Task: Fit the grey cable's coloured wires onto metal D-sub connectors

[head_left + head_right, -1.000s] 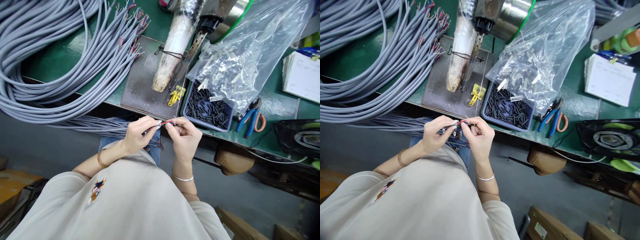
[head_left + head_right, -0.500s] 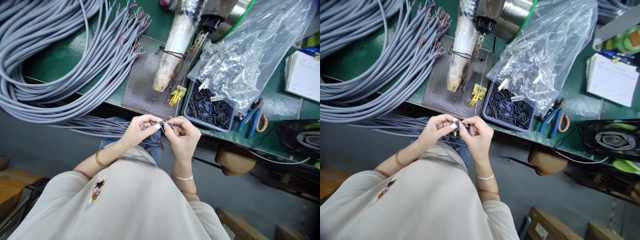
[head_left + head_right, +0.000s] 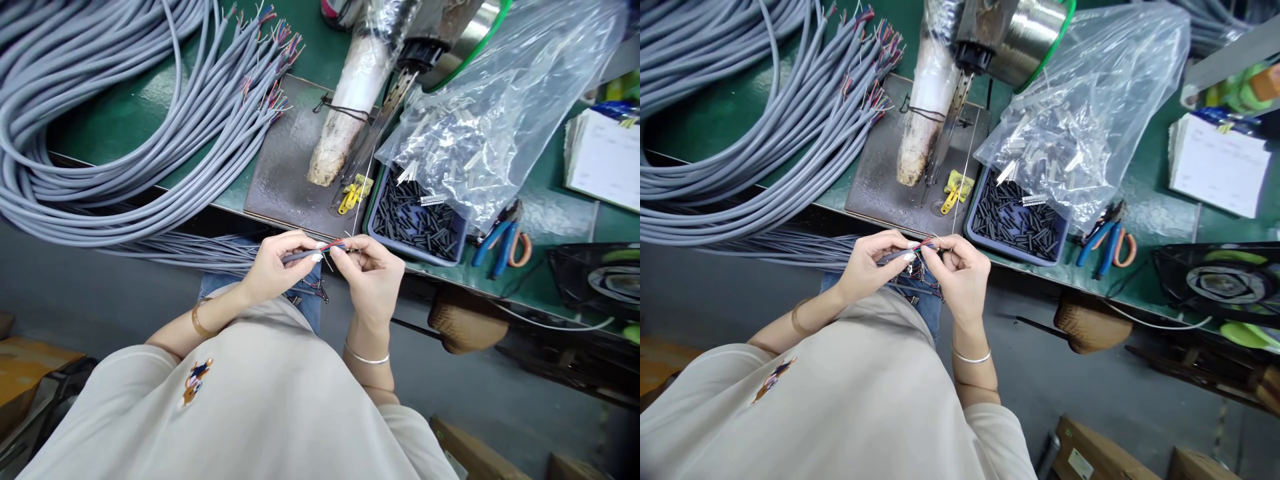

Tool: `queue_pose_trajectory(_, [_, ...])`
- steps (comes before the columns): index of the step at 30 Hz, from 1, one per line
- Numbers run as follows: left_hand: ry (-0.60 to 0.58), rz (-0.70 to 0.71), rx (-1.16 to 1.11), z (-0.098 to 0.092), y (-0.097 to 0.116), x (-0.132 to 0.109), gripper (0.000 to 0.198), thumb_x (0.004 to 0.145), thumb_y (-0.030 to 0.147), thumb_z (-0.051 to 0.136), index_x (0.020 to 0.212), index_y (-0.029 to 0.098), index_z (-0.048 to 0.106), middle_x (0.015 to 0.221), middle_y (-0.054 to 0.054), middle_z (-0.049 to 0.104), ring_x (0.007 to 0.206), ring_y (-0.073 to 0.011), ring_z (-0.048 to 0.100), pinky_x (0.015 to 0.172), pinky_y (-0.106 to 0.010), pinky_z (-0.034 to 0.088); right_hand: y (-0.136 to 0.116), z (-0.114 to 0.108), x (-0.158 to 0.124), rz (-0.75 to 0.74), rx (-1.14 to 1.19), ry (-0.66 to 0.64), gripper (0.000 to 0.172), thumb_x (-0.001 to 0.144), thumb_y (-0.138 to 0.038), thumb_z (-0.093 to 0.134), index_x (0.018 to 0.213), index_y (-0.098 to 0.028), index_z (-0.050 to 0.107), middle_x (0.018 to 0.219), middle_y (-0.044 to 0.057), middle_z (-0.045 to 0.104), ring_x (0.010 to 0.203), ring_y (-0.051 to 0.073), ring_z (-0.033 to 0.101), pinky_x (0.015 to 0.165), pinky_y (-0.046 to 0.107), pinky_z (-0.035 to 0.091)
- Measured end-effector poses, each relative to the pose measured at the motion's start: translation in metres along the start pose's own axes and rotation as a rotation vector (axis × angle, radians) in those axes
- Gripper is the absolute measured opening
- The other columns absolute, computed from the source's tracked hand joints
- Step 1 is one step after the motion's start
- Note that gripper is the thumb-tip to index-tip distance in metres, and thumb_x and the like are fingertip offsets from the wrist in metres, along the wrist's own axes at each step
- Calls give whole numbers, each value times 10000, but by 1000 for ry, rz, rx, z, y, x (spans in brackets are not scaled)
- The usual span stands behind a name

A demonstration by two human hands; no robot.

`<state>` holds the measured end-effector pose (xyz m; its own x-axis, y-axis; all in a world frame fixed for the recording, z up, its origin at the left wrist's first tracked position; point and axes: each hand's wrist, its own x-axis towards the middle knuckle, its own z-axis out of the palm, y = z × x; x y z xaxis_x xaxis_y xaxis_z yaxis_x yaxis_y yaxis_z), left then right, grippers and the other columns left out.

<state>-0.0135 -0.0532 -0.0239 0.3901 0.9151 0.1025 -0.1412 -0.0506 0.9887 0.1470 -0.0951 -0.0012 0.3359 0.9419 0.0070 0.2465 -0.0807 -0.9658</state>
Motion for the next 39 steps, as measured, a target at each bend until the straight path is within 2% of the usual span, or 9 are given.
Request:
queue_pose_trajectory(8, [-157, -259, -294, -3, 2, 7, 154, 797, 220, 714, 923, 134, 693, 781, -5, 665, 614, -62, 538, 586, -178, 441, -7, 3, -1, -103, -81, -44, 92, 808, -219, 694, 729, -186, 659, 644, -62, 515, 458, 24, 257, 449, 242, 165])
queue_pose_trajectory(14, [-36, -202, -187, 4, 14, 7, 158, 790, 274, 732, 769, 144, 645, 705, 5, 611, 614, -72, 518, 565, -182, 428, -1, 2, -1, -36, 24, -110, 175, 853, -325, 701, 735, -204, 654, 600, -53, 475, 487, 65, 333, 453, 242, 234])
queue_pose_trajectory(19, [-10, -231, -165, 2, 20, 8, 123, 706, 222, 704, 653, 152, 618, 622, 23, 574, 570, -68, 459, 517, -192, 369, -9, -4, -1, -217, -137, -148, 211, 915, -304, 664, 726, -211, 665, 667, -18, 584, 543, 90, 421, 505, 271, 297])
queue_pose_trajectory(22, [-23, -299, -260, -4, 21, 12, 147, 680, 235, 714, 617, 154, 609, 555, 38, 531, 513, -55, 404, 485, -198, 327, -10, -10, 1, -275, -108, -48, 253, 953, -309, 629, 720, -219, 673, 673, -4, 622, 603, 120, 523, 547, 281, 373])
queue_pose_trajectory(25, [-27, -419, -366, -10, 22, 14, 180, 664, 267, 736, 622, 159, 599, 494, 67, 449, 432, -33, 309, 422, -199, 221, -5, -14, 3, -325, -86, 75, 126, 933, -283, 681, 829, -247, 743, 740, 0, 685, 639, 124, 571, 543, 272, 387])
queue_pose_trajectory(27, [-48, -470, -408, -11, 24, 14, 194, 660, 277, 749, 628, 157, 599, 489, 74, 428, 417, -25, 279, 412, -199, 173, -2, -13, 3, -371, -150, 35, 48, 888, -254, 748, 920, -274, 777, 811, -1, 724, 579, 100, 520, 495, 267, 338])
queue_pose_trajectory(30, [-76, -490, -441, -11, 24, 13, 215, 650, 271, 776, 626, 150, 599, 495, 79, 419, 428, -19, 265, 424, -193, 165, 1, -10, 1, -441, -218, -39, 127, 854, -242, 787, 967, -299, 786, 883, 3, 754, 514, 81, 463, 450, 268, 309])
queue_pose_trajectory(34, [-114, -493, -438, -10, 22, 14, 262, 654, 297, 812, 627, 144, 601, 506, 69, 449, 445, -21, 287, 440, -189, 194, 0, -8, -1, -504, -217, -86, 94, 879, -212, 747, 921, -293, 766, 850, 6, 747, 693, 138, 636, 533, 272, 435])
queue_pose_trajectory(39, [-184, -401, -394, -8, 20, 12, 296, 696, 348, 820, 654, 135, 618, 548, 47, 515, 487, -36, 371, 479, -184, 296, -3, -10, 3, -379, -60, -193, 86, 930, -270, 684, 851, -243, 703, 774, 8, 688, 681, 128, 616, 554, 262, 436])
